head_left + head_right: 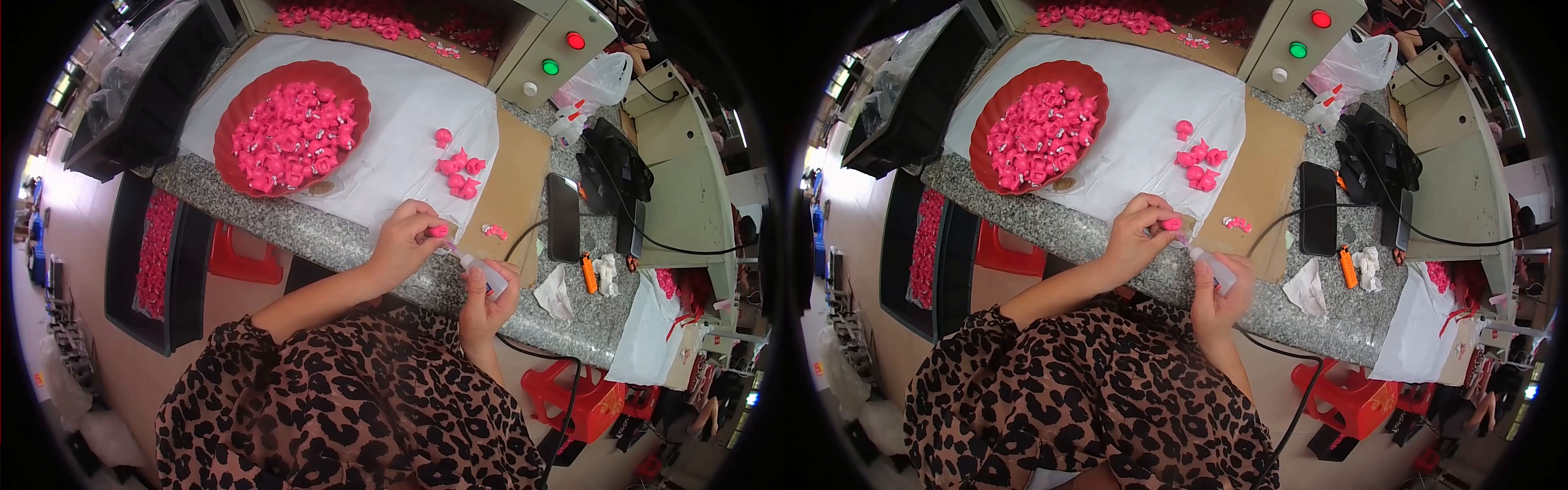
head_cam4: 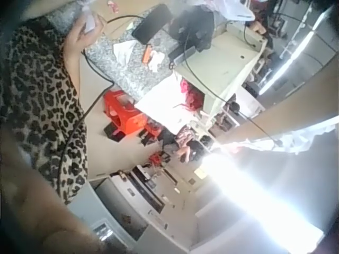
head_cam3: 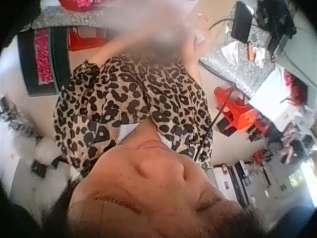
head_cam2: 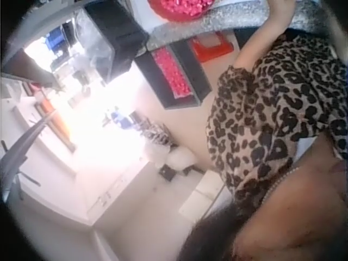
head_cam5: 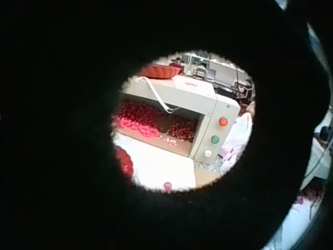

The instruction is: The person applies glue to small pink plastic toy components with a glue bottle.

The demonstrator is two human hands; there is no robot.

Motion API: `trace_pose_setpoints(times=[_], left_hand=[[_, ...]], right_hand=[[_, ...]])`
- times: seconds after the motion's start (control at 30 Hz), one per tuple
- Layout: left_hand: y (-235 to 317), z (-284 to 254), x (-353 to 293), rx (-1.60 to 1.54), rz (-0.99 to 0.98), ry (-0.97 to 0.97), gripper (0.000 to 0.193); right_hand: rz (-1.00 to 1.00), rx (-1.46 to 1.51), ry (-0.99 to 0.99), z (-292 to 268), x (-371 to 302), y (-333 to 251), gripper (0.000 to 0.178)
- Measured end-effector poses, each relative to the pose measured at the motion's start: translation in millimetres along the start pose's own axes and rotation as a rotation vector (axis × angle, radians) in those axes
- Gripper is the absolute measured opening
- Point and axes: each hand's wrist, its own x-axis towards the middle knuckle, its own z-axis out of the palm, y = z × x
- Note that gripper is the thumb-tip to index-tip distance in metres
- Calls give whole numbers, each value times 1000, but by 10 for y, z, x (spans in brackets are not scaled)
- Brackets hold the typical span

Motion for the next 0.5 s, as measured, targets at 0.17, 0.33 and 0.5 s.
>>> trace_pose_setpoints(times=[0.17, 0.33, 0.5], left_hand=[[4, -4, 1, 6, -6, 7, 19], [21, -18, 9, 8, -11, -6, 19], [19, -10, 12, 14, -41, -12, 17]], right_hand=[[108, 72, 37, 26, -11, -67, 18], [56, 95, 36, 18, 10, -22, 16], [125, 171, 65, 22, 27, -78, 15]])
